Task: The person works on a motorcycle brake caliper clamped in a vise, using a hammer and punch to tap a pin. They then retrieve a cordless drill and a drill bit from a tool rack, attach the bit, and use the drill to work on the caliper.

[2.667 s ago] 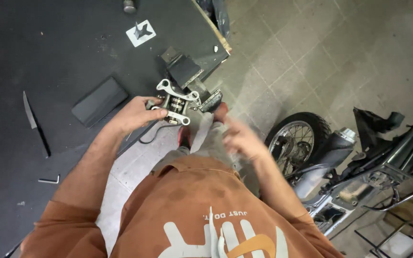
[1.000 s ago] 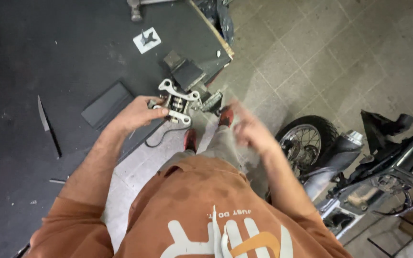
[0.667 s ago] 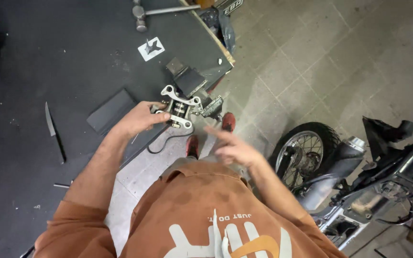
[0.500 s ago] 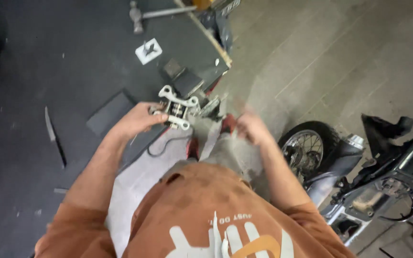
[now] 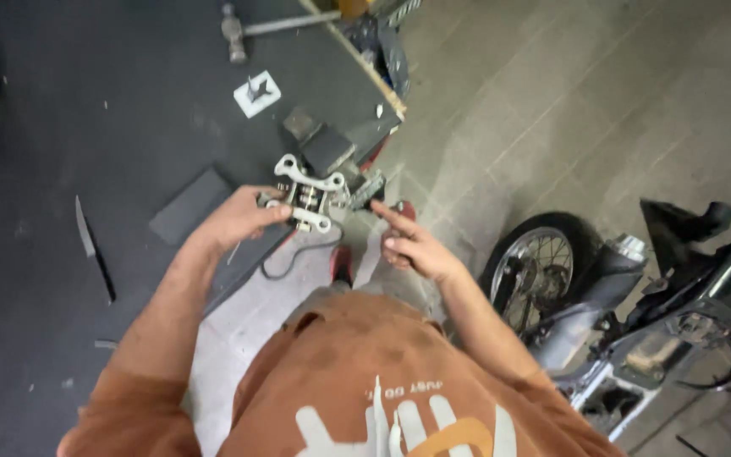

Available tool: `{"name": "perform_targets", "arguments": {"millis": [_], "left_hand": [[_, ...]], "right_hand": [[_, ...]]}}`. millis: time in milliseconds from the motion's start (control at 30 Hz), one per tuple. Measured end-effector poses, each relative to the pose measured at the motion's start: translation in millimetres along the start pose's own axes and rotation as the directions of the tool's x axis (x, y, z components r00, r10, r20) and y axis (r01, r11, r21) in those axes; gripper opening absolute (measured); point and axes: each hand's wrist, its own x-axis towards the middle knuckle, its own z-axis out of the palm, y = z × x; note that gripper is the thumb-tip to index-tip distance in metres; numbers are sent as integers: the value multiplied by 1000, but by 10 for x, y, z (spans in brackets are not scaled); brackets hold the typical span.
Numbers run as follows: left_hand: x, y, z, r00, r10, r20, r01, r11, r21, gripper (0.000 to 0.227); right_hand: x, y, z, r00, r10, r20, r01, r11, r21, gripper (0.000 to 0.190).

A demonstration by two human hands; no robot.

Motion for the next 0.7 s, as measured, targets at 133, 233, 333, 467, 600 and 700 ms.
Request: {"name": "perform_targets", "arguments": {"millis": [133,233,333,467,600,700], "left_hand": [[-82,-100,35,997,-79,-15,79,997,17,65],[44,-65,-11,1000,4,23,-3,999,-40,63],[40,-97,-3,1000,-5,10,6,998,-61,63],[-21,-171,29,999,-17,-28,17,1000,11,61],[-51,-34,49,999,37,25,-34,995,-96,55],[-72,11,41,999,34,4,-33,986,-164,55]], "right_hand": [[69,-89,238,886,-385,-259,142,756,-639,34],[188,-336,277,714,-652,-256,-81,287,-955,28],[219,-245,-12,673,-641,-369,-252,271,-929,42],[474,33,-466,622,-579,-527,-175,553,-815,43],[383,-219,-311,609,-530,-590,-171,638,-750,35],[478,-721,141,552,-718,-424,-184,391,-902,18]]}}
